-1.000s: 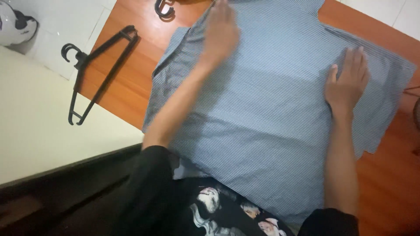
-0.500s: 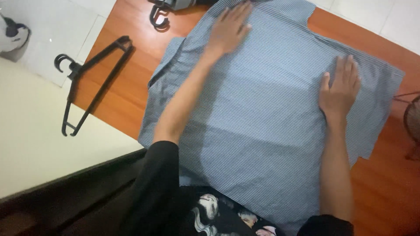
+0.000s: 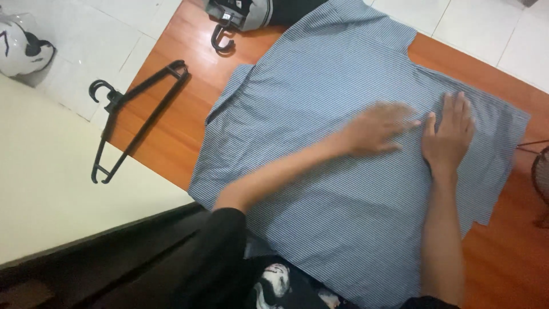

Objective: Smoothing out and arranging a button-down shirt on a table in preparation for folding.

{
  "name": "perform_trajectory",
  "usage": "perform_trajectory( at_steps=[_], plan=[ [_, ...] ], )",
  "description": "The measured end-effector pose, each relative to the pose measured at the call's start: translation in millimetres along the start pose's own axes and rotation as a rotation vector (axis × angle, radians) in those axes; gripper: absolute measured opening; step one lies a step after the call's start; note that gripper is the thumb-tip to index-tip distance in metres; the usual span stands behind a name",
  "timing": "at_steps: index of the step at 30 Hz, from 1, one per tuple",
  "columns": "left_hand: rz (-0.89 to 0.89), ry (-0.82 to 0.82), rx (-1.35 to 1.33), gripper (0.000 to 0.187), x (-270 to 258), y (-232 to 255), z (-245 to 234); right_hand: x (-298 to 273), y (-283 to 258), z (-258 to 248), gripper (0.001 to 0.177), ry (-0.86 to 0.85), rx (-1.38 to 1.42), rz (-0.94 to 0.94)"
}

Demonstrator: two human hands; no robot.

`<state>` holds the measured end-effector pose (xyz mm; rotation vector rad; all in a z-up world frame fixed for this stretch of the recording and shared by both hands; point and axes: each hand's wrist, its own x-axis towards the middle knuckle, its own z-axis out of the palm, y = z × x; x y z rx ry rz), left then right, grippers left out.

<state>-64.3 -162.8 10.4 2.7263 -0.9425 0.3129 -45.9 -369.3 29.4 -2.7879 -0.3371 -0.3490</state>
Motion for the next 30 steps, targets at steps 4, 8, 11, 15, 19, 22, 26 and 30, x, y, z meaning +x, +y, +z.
perform_trajectory(
  at_steps=[4,8,11,15,19,22,26,30],
  plan=[
    [-0.204,0.188,-0.01,0.078,-45,-141,34,-1,-2,-1,0.053,-0.02,0.02,0.042],
    [-0.609,-0.022,0.148,0.063,-72,-184,-24,0,-3,-8,0.054,-0.055,0.024,0.076],
    [-0.559,0.072,0.371,0.067,-57,-129,-6,-2,-3,-5,0.053,-0.089,0.053,0.095],
    [-0.037,0.113,0.145,0.052,-31,8,8,-2,7,4,0.051,0.033,0.005,-0.034],
    [0.044,-0.043,-0.05,0.063,-39,10,-11,3,2,2,0.053,-0.03,0.014,0.035],
    [-0.191,0.149,-0.013,0.058,-69,-90,-27,-2,5,2,0.051,-0.012,0.01,0.003],
    [-0.561,0.036,0.143,0.063,-97,-189,-45,0,2,-1,0.054,-0.061,0.022,0.045],
    [-0.46,0.14,0.064,0.064,-72,-113,-14,-6,1,0,0.051,0.03,-0.005,-0.055]
  ],
)
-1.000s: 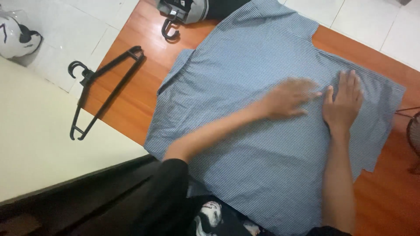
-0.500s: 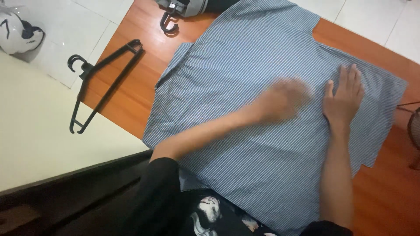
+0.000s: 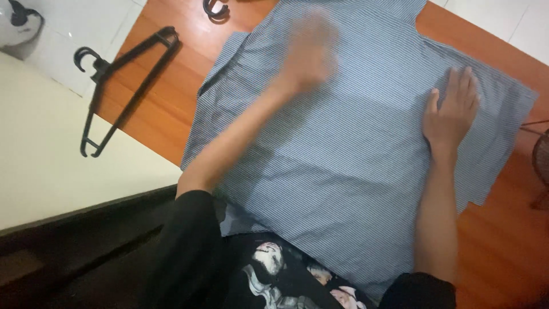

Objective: Smoothing out and arranging a button-down shirt on a table in preparation for folding.

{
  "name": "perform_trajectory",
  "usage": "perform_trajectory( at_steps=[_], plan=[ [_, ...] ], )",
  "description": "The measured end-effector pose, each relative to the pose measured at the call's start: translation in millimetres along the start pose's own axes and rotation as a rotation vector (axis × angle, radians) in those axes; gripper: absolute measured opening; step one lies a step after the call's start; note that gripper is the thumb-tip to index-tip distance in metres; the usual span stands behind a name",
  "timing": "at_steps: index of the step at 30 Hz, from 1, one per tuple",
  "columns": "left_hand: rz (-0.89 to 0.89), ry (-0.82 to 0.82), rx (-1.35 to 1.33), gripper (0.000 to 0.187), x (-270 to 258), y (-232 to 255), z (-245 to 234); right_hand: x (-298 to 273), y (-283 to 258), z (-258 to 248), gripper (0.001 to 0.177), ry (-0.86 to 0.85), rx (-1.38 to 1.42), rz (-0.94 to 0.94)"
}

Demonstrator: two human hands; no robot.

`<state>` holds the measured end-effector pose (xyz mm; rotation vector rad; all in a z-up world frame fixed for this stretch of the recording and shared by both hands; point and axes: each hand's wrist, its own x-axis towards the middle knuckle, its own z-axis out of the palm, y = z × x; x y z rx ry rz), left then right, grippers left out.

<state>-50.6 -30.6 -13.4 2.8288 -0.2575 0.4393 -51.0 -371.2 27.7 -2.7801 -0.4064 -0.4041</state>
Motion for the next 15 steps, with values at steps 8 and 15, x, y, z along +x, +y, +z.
perform_trajectory(
  at_steps=[8,15],
  plan=[
    [0.445,-0.09,-0.147,0.056,-9,36,-15,5,-1,3,0.052,-0.057,0.01,0.056],
    [-0.022,-0.037,0.082,0.06,14,-69,-41,24,-6,-4,0.061,-0.309,-0.048,0.146]
  ],
)
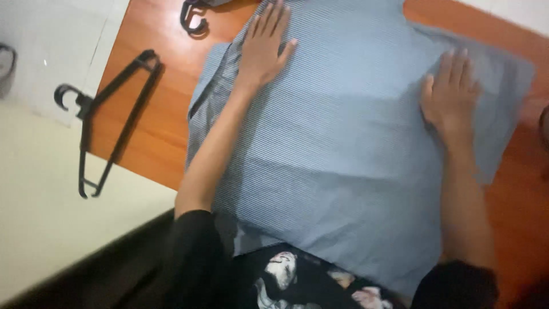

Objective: Smoothing out and arranging a button-down shirt on a table in preparation for folding.

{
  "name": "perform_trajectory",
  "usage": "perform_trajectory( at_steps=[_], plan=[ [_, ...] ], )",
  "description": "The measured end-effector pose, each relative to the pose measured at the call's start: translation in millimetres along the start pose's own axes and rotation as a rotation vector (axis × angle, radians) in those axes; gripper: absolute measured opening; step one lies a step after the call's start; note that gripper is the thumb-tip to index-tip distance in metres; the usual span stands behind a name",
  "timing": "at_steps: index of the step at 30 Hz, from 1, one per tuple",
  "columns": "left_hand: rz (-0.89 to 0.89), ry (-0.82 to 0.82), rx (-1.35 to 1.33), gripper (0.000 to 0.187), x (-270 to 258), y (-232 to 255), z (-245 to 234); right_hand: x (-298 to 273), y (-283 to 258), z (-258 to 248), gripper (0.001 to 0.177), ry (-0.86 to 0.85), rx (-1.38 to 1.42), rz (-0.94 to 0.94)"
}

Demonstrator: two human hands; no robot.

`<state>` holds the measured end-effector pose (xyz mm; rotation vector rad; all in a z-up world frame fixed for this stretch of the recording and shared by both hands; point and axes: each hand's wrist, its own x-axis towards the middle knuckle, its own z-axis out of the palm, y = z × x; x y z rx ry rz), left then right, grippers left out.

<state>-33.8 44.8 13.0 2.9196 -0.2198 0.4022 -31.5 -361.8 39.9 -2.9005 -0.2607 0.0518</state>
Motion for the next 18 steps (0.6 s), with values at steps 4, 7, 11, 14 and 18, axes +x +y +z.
perform_trajectory(
  at_steps=[4,7,11,14,18],
  plan=[
    [-0.052,-0.063,0.06,0.059,-1,-2,17,34,-39,48,0.054,0.137,0.059,-0.082],
    [0.023,0.113,-0.072,0.052,-5,0,5,28,-175,73,0.048,0.361,0.065,-0.5],
    [0.091,0.054,-0.156,0.05,-4,-7,7,13,-235,81,0.072,-0.043,0.025,-0.497],
    [0.046,0.075,-0.111,0.054,-4,2,6,7,-161,72,0.057,0.117,0.118,-0.482],
    [-0.017,-0.027,-0.078,0.058,1,11,-8,-10,-14,27,0.043,0.557,-0.085,-0.463]
  ],
)
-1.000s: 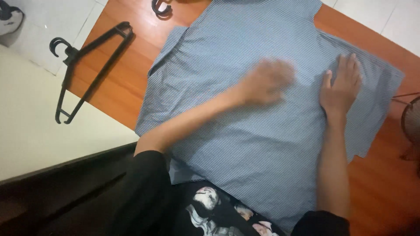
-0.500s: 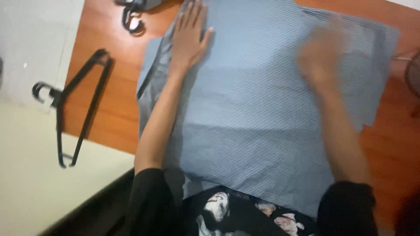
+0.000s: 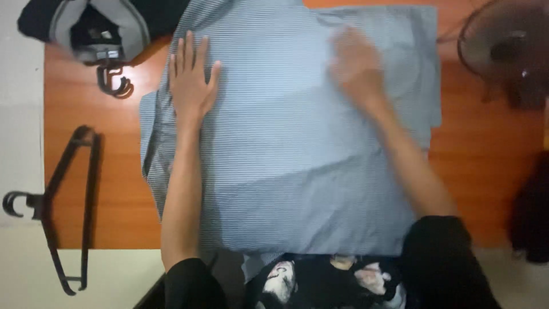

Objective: Smoothing out and arranging a button-down shirt on a table in preparation for folding.

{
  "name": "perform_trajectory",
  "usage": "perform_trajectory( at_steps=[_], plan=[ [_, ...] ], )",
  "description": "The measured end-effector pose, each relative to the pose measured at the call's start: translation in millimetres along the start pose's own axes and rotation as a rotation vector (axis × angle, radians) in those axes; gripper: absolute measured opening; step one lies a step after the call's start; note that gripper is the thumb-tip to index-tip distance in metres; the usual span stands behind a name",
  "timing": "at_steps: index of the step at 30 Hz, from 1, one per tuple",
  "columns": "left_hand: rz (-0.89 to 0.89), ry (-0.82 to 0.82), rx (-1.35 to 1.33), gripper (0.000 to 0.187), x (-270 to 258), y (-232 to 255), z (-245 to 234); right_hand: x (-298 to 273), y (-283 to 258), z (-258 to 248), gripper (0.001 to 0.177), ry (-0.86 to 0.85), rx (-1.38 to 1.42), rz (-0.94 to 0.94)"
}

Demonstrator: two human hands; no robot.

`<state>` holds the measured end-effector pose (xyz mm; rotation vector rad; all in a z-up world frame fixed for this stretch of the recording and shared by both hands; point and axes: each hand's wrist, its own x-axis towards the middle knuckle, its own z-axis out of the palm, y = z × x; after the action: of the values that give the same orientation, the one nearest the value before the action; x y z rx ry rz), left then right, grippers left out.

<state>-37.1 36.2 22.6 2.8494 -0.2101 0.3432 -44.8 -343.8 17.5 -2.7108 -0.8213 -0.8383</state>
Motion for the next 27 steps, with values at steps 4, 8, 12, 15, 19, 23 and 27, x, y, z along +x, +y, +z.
perform_trajectory(
  at_steps=[4,8,12,15,19,23,27],
  plan=[
    [-0.006,-0.016,-0.025,0.058,-6,1,-2,-60,64,-29,0.053,-0.33,-0.019,0.587],
    [0.015,-0.005,-0.046,0.058,-5,-1,2,-14,-55,-55,0.06,-0.426,0.202,0.691],
    [0.013,-0.047,-0.074,0.056,-6,9,-5,-11,-120,-39,0.059,-0.619,0.365,0.161],
    [0.035,-0.085,-0.043,0.056,1,10,-11,-45,-68,-36,0.053,-0.484,0.272,0.142],
    [-0.03,-0.066,-0.052,0.058,-5,22,-17,-131,28,-79,0.045,-0.17,0.207,0.437],
    [-0.006,-0.086,-0.039,0.059,-1,17,-12,-125,44,-94,0.056,-0.37,0.067,0.738],
    [-0.016,-0.059,-0.062,0.058,-6,20,-17,-44,-41,-83,0.054,-0.319,0.077,0.581]
  ],
)
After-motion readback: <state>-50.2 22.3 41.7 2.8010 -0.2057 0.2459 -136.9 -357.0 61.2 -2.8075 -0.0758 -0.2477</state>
